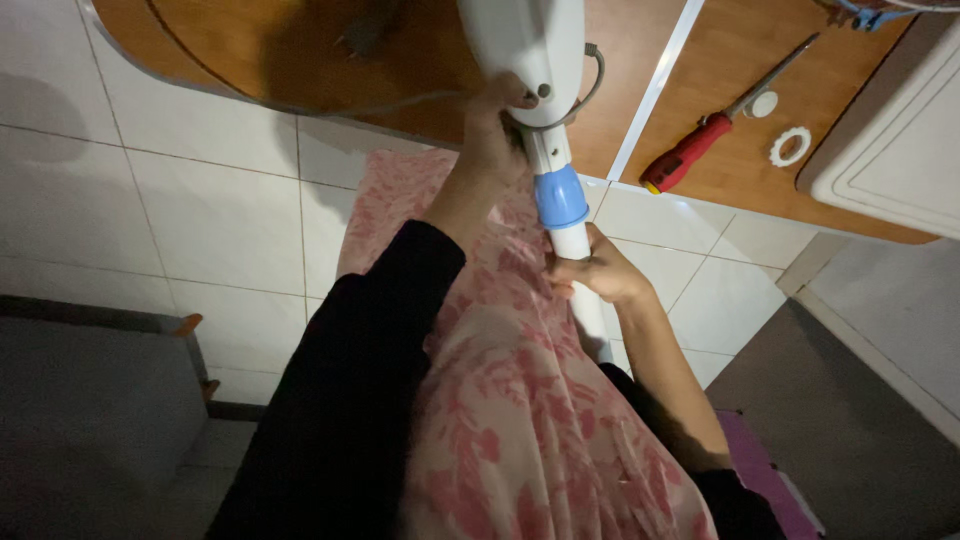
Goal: The person assembles an electric fan by attaching the fan blade to the motor, placing the front grille, and connecting the stand to the motor housing. They use a screwdriver to tighten the connection between the stand and the motor housing.
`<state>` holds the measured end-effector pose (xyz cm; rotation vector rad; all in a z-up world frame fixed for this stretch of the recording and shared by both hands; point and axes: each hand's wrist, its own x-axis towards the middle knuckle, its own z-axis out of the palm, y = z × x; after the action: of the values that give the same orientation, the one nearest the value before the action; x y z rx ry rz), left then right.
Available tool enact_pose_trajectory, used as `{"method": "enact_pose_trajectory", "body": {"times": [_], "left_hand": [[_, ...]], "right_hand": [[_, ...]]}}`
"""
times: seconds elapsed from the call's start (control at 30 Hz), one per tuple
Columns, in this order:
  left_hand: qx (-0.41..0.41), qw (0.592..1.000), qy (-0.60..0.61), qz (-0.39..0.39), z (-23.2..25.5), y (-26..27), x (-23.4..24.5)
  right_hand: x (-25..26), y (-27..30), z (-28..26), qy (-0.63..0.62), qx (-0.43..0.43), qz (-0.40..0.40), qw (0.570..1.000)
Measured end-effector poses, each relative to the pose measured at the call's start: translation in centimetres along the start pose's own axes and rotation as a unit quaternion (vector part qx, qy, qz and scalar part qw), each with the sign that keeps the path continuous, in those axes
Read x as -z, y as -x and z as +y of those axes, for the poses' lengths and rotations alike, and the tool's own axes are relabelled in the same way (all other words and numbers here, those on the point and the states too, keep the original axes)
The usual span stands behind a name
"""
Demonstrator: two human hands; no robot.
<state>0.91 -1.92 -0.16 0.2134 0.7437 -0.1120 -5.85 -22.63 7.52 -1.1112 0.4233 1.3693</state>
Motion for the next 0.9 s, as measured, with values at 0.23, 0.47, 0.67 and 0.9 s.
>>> {"method": "enact_pose_trajectory", "body": {"times": [0.23,0.47,0.67,0.9], "left_hand": [[0.003,0.999,-0.025,-0.030,0.8,0.8,-0.7],[-0.022,0.999,-0.028,0.019,0.5,0.4,-0.9],[0.007,0.999,-0.045,-0.016,-0.1,0.0,-1.7],[-0.014,0.998,-0.048,-0.034,0.4,0.6,-3.5]], "right_hand": [[1.5,-0.4,0.8,-0.158,-0.035,-0.126,0.979],[-2.9,1.6,0.6,0.236,0.149,0.238,0.930],[-7.4,2.3,-1.4,0.455,0.217,0.399,0.766],[-6.2,3.3,-2.9,0.358,0.265,0.251,0.860]]}}
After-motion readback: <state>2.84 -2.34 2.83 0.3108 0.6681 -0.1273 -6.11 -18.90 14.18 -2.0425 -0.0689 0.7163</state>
